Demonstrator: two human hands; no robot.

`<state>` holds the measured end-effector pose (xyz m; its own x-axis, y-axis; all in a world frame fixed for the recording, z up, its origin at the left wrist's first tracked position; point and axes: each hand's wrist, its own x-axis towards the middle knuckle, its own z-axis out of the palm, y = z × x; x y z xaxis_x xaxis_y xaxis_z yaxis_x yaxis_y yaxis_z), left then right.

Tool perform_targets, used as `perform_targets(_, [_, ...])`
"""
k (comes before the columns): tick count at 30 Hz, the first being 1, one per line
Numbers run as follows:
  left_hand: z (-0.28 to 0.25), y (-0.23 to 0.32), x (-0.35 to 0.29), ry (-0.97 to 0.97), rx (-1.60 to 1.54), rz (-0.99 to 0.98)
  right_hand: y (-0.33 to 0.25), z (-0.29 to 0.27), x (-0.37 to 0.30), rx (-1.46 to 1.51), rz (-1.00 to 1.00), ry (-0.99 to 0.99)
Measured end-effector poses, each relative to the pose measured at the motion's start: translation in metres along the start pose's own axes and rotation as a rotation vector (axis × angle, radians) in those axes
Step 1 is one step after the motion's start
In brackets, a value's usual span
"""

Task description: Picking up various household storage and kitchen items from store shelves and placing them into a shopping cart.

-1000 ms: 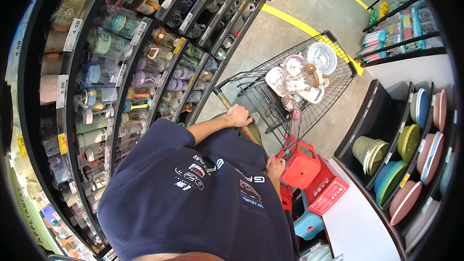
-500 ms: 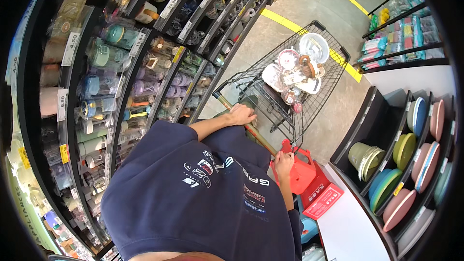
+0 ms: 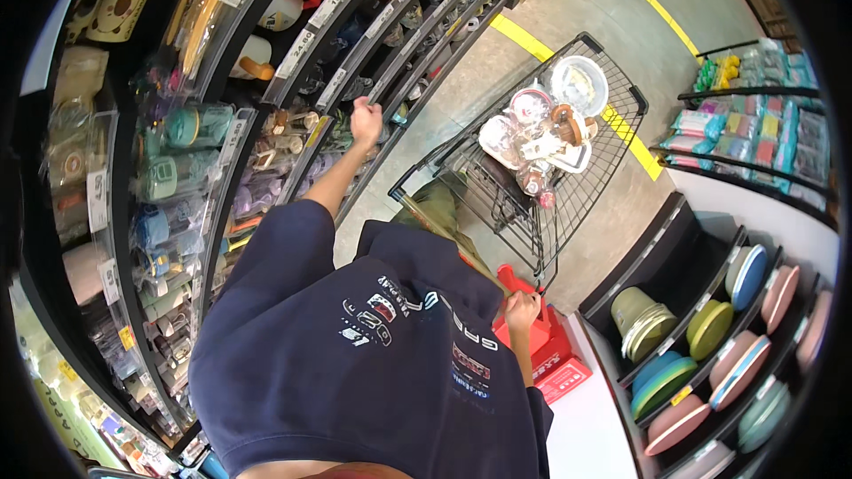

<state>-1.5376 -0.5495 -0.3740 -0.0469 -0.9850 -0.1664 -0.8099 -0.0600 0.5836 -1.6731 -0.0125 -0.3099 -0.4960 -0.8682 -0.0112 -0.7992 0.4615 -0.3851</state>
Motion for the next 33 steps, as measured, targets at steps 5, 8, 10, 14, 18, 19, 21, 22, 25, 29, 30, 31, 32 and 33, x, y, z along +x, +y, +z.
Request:
perform_targets(5, [0.018,-0.05,0.069,-0.076,0.276,-0.277,0.019,0.0,0.033,0.014,0.045,-0.096])
perform_targets(8, [0.025,-0.048,0.086,-0.097,0.231,-0.429,0.025,-0.003,0.054,0.008,0.017,-0.033])
perform_targets(10, [0.032,-0.064,0.102,-0.079,0.241,-0.375,0.029,-0.007,0.071,0.026,-0.009,-0.04])
perform_targets(14, [0.049,-0.09,0.115,0.126,0.249,-0.271,0.033,-0.012,0.102,-0.005,-0.008,-0.085])
perform_targets(18, [0.053,-0.088,0.12,-0.005,0.247,-0.408,0.033,-0.014,0.117,0.013,0.009,-0.069])
perform_targets(19, [0.055,-0.09,0.121,-0.127,0.281,-0.409,0.033,-0.014,0.117,0.005,0.016,-0.063])
perform_targets(21, [0.066,-0.089,0.128,-0.267,0.312,-0.395,0.034,-0.016,0.115,-0.001,0.047,-0.05])
perform_targets(22, [0.073,-0.106,0.13,-0.256,0.36,-0.366,0.035,-0.019,0.119,-0.003,0.037,-0.05])
perform_targets(25, [0.084,-0.201,0.128,-0.203,0.503,-0.286,0.043,-0.023,0.136,0.024,-0.001,-0.056])
perform_targets(29, [0.083,-0.165,0.147,-0.227,0.445,-0.33,0.056,-0.021,0.15,-0.005,0.002,-0.062])
perform_targets(30, [0.076,-0.145,0.14,-0.341,0.338,-0.302,0.061,-0.021,0.144,-0.003,0.025,-0.073])
perform_targets(31, [0.066,-0.143,0.14,-0.339,0.401,-0.288,0.065,-0.023,0.147,-0.006,0.03,-0.07])
perform_targets(32, [0.064,-0.128,0.133,-0.303,0.417,-0.253,0.064,-0.023,0.147,-0.01,0.045,-0.063])
perform_targets(33, [0.06,-0.116,0.128,-0.26,0.432,-0.219,0.063,-0.024,0.145,-0.01,0.058,-0.053])
